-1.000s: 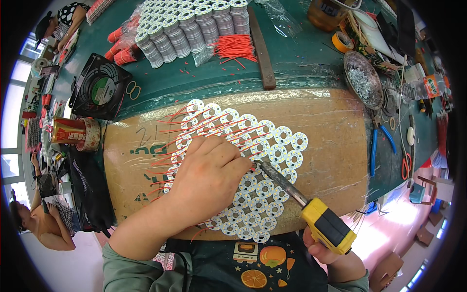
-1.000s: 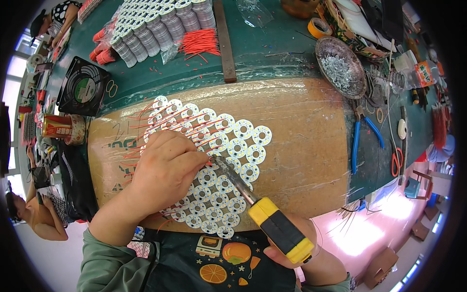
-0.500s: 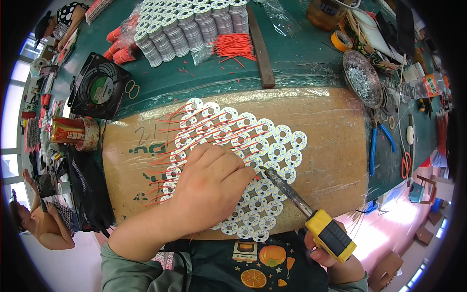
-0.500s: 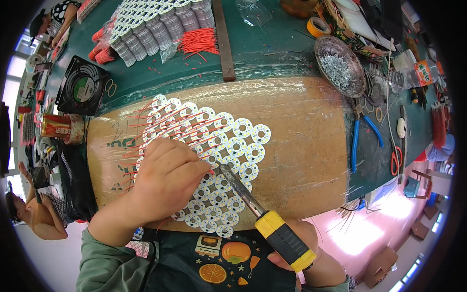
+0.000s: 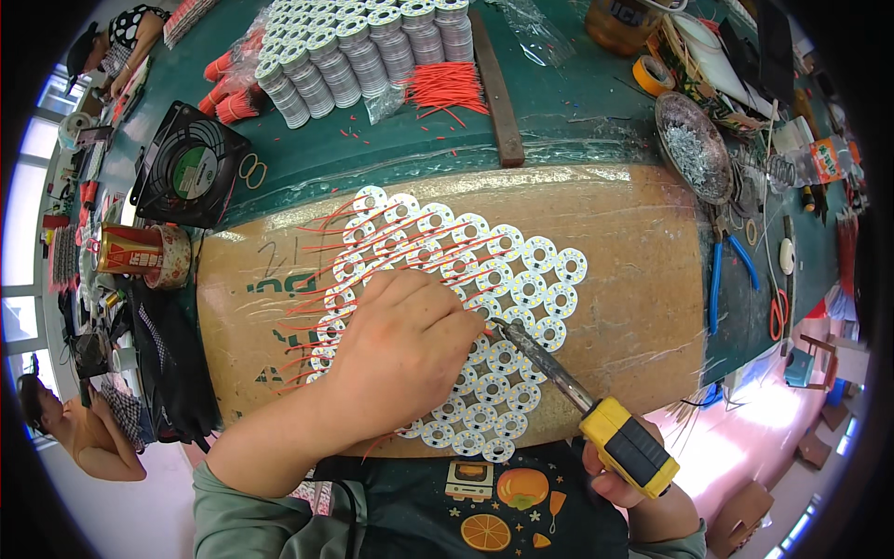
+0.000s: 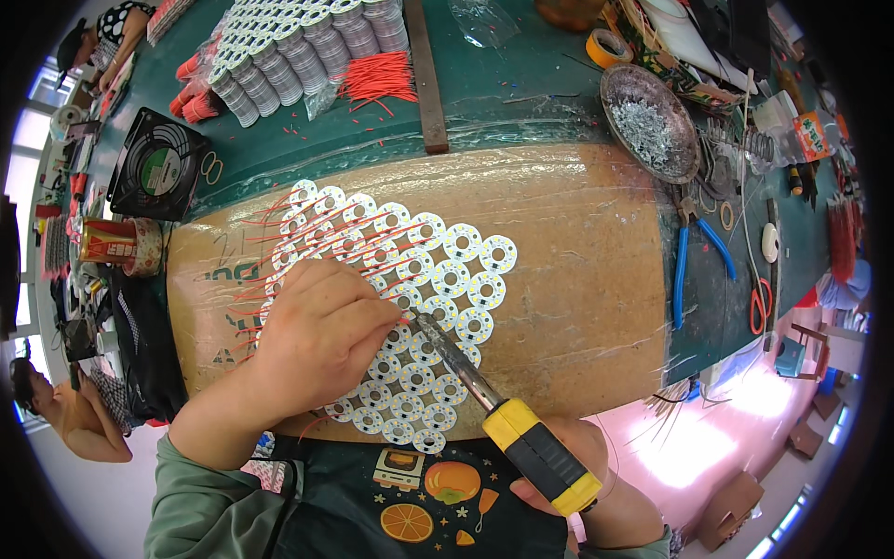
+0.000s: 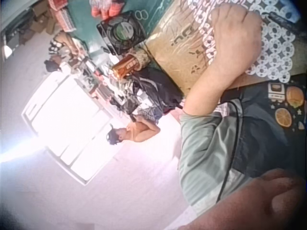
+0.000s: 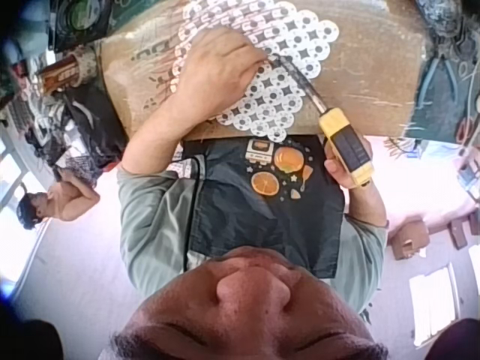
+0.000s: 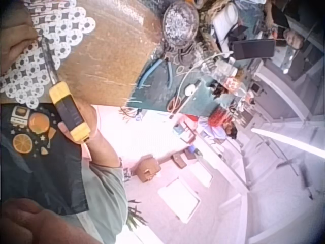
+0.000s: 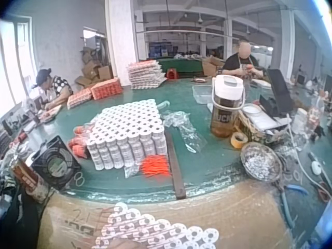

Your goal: The person places wires onto circular LED circuit boards and solders them into place using a soldering iron.

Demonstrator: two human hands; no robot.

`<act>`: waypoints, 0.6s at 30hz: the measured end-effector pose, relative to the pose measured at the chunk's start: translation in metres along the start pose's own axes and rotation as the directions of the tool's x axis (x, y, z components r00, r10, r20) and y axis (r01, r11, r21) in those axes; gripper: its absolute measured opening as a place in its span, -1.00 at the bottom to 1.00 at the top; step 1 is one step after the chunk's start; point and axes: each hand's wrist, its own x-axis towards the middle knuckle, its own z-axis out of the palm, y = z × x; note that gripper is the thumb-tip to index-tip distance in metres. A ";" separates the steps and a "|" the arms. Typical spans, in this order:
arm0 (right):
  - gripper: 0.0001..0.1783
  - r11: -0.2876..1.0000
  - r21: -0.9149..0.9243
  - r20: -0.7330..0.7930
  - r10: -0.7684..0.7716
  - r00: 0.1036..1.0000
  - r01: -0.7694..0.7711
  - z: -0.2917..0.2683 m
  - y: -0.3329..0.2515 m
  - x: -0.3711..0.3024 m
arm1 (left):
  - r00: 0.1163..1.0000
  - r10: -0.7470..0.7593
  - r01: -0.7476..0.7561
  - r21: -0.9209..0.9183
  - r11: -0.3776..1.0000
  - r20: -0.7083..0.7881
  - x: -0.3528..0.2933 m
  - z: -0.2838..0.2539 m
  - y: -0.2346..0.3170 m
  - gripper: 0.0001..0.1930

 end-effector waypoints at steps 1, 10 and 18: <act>-0.35 1.000 0.006 -0.002 0.023 1.000 -0.023 0.001 0.000 -0.001 | 1.000 0.000 0.000 -0.001 1.000 0.000 0.000 0.000 0.000 -0.82; -0.47 0.998 0.067 -0.164 0.017 0.986 -0.006 0.015 -0.014 0.015 | 0.999 -0.011 0.010 0.019 1.000 0.046 0.003 -0.003 0.002 -0.85; -0.41 0.999 -0.039 -0.015 -0.017 1.000 0.016 0.003 0.004 -0.001 | 0.999 -0.020 0.019 0.011 1.000 0.045 0.005 -0.004 0.003 -0.86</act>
